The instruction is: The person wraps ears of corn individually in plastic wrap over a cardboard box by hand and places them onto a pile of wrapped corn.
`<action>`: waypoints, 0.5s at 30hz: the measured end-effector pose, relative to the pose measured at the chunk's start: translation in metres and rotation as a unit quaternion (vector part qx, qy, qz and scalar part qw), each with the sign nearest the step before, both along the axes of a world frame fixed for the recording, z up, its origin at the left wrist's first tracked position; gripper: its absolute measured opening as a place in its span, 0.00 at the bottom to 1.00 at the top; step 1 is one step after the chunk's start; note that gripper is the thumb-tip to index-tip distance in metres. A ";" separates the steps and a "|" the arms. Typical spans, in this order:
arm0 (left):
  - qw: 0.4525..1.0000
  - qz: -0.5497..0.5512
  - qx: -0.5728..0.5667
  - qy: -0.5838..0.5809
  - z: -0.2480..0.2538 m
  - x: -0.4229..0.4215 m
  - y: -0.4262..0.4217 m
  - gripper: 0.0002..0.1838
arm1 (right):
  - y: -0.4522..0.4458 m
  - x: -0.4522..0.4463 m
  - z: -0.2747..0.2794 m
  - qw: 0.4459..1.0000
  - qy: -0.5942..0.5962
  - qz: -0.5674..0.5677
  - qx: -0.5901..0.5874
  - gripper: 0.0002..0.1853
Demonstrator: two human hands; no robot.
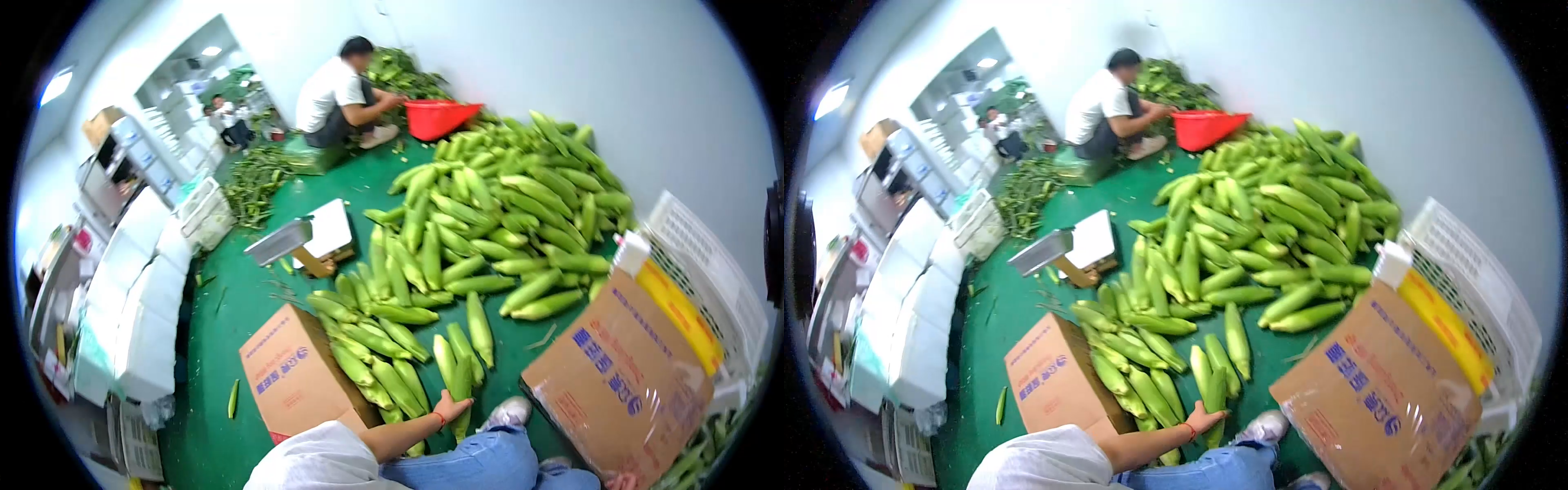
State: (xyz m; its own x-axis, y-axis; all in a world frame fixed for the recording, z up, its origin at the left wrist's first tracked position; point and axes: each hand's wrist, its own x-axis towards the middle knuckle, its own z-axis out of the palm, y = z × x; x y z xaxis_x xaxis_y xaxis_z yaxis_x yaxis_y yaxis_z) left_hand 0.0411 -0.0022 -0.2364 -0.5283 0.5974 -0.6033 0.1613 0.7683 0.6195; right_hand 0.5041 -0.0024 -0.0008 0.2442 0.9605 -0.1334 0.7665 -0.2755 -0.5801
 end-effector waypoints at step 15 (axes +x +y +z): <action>0.613 -0.621 0.440 0.214 0.301 0.146 0.134 0.40 | -0.004 -0.013 -0.025 0.995 -0.004 -0.056 0.084 0.08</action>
